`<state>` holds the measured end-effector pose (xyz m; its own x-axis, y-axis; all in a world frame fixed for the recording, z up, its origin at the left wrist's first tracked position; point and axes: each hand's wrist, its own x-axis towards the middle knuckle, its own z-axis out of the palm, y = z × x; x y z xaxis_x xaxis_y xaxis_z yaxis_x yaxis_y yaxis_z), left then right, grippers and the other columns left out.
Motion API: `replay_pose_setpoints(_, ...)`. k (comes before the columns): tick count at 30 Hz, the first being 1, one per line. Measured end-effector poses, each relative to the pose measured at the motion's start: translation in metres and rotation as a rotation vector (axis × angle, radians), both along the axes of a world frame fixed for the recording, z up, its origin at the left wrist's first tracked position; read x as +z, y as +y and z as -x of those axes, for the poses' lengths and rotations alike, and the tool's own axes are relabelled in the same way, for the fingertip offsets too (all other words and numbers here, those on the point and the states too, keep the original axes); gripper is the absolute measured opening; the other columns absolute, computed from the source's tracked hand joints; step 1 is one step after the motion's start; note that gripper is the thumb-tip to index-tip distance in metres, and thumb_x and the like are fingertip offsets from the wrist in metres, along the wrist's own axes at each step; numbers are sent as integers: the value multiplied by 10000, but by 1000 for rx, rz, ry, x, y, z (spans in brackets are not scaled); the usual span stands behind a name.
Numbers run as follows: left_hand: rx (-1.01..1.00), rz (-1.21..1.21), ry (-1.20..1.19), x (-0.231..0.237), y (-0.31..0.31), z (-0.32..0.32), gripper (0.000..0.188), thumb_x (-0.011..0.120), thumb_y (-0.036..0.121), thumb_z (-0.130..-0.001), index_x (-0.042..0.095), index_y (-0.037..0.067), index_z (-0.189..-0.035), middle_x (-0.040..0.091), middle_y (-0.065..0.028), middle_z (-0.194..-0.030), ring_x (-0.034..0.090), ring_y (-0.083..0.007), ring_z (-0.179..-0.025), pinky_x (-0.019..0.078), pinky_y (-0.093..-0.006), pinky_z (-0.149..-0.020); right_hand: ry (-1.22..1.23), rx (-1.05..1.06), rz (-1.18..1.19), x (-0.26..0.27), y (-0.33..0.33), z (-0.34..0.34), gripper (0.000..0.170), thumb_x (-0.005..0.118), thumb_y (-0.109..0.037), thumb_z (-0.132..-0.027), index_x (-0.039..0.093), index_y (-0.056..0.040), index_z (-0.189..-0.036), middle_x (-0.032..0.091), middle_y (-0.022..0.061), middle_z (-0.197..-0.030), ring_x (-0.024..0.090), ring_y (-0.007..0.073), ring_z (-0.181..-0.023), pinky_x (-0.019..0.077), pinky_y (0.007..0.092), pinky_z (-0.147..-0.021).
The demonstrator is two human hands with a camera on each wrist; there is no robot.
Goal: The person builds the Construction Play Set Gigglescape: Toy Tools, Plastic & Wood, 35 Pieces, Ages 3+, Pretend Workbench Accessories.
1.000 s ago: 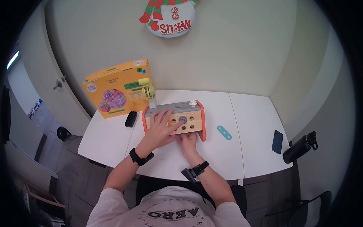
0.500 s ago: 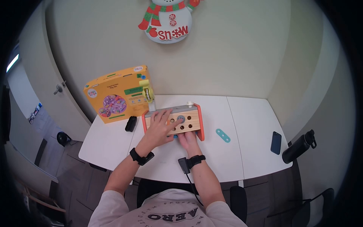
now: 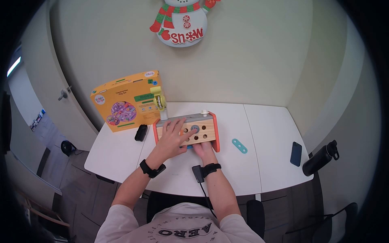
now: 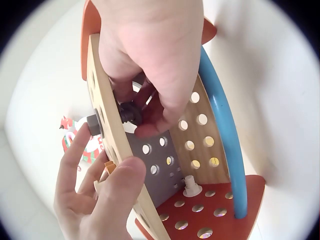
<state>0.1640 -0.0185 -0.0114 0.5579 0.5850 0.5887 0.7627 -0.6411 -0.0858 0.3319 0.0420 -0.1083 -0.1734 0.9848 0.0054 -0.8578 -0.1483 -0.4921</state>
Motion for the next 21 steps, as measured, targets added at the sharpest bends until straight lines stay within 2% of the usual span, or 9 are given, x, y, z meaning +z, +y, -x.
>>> replay_pose_setpoints(10, -5, -11, -3, -1, 0, 0, 820, 840, 183, -683, 598, 336, -1452, 446, -208, -1556, 457, -406, -1389, 311, -594, -1147, -33, 32, -31, -4, 5, -1, 446, 516, -329, -1105, 457, -131, -1500, 544, 101, -1492, 568, 279, -1342, 513, 487, -1120)
replay_pose_setpoints(21, -7, -7, -6, -1, -2, 1, 826, 839, 176, -682, 597, 337, -1455, 445, -216, -1554, 452, -409, -1392, 306, -590, -1151, -9, 34, 17, 1, -3, 0, 451, 450, -364, -1122, 451, -132, -1509, 534, 101, -1505, 557, 286, -1359, 512, 501, -1115)
